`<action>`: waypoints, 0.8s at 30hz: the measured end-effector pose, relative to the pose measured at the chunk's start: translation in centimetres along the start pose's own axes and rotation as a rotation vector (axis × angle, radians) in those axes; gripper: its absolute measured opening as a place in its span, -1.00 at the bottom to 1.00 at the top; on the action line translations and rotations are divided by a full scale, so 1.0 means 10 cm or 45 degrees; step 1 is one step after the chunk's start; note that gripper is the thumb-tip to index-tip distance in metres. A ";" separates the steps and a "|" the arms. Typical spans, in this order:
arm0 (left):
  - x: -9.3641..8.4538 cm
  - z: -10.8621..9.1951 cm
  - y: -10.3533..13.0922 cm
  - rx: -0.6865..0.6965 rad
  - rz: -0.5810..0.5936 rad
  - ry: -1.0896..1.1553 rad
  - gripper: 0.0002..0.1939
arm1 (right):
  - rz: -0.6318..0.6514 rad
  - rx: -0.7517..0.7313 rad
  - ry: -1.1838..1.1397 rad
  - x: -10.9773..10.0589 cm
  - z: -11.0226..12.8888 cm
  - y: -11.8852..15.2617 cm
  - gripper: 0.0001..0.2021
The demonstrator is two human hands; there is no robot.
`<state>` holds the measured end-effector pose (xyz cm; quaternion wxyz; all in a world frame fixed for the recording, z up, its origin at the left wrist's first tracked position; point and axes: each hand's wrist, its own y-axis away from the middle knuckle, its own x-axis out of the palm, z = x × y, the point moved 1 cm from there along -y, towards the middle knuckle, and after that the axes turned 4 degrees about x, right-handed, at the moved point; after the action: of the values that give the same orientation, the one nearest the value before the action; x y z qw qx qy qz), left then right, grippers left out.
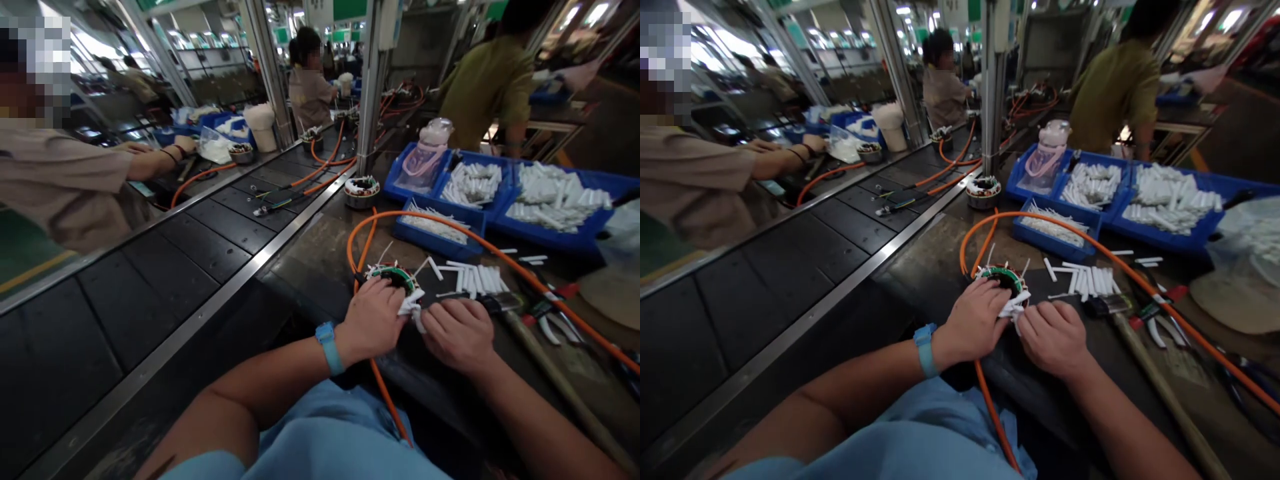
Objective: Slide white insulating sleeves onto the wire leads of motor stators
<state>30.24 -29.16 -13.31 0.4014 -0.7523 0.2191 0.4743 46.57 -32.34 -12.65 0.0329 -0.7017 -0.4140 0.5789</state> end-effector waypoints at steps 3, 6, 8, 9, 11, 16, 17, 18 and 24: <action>0.02 0.02 -0.01 0.064 0.081 -0.068 -0.77 | 0.064 0.075 0.035 0.11 -0.09 -0.18 -0.89; 0.05 0.02 0.00 0.114 0.072 -0.127 -0.75 | 0.190 0.197 -0.126 0.21 -0.17 -0.29 -0.90; 0.04 0.02 0.01 0.130 0.057 -0.168 -0.74 | 0.252 0.315 -0.418 0.25 -0.20 -0.26 -0.89; 0.03 0.02 0.02 0.144 0.052 -0.192 -0.73 | 0.274 0.378 -0.616 0.26 -0.21 -0.23 -0.89; -0.02 0.05 0.01 0.198 0.055 -0.236 -0.70 | 0.300 0.465 -0.971 0.26 -0.21 -0.15 -0.88; -0.09 0.17 -0.04 0.330 0.117 -0.251 -0.44 | 0.350 0.324 -0.806 0.20 -0.14 -0.09 -0.86; -0.07 0.20 -0.04 0.313 0.123 -0.235 -0.42 | 0.360 0.278 -0.683 0.19 -0.12 -0.10 -0.83; -0.05 0.22 -0.04 0.284 0.120 -0.209 -0.43 | 0.365 0.249 -0.566 0.19 -0.11 -0.13 -0.81; 0.16 0.25 -0.01 0.251 0.040 -0.029 -0.58 | 0.439 0.205 -0.289 0.32 -0.12 -0.36 -0.84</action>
<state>29.72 -26.98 -15.27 0.4685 -0.7000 0.2720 0.4653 45.53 -27.47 -12.89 -0.0577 -0.6875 -0.2413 0.6824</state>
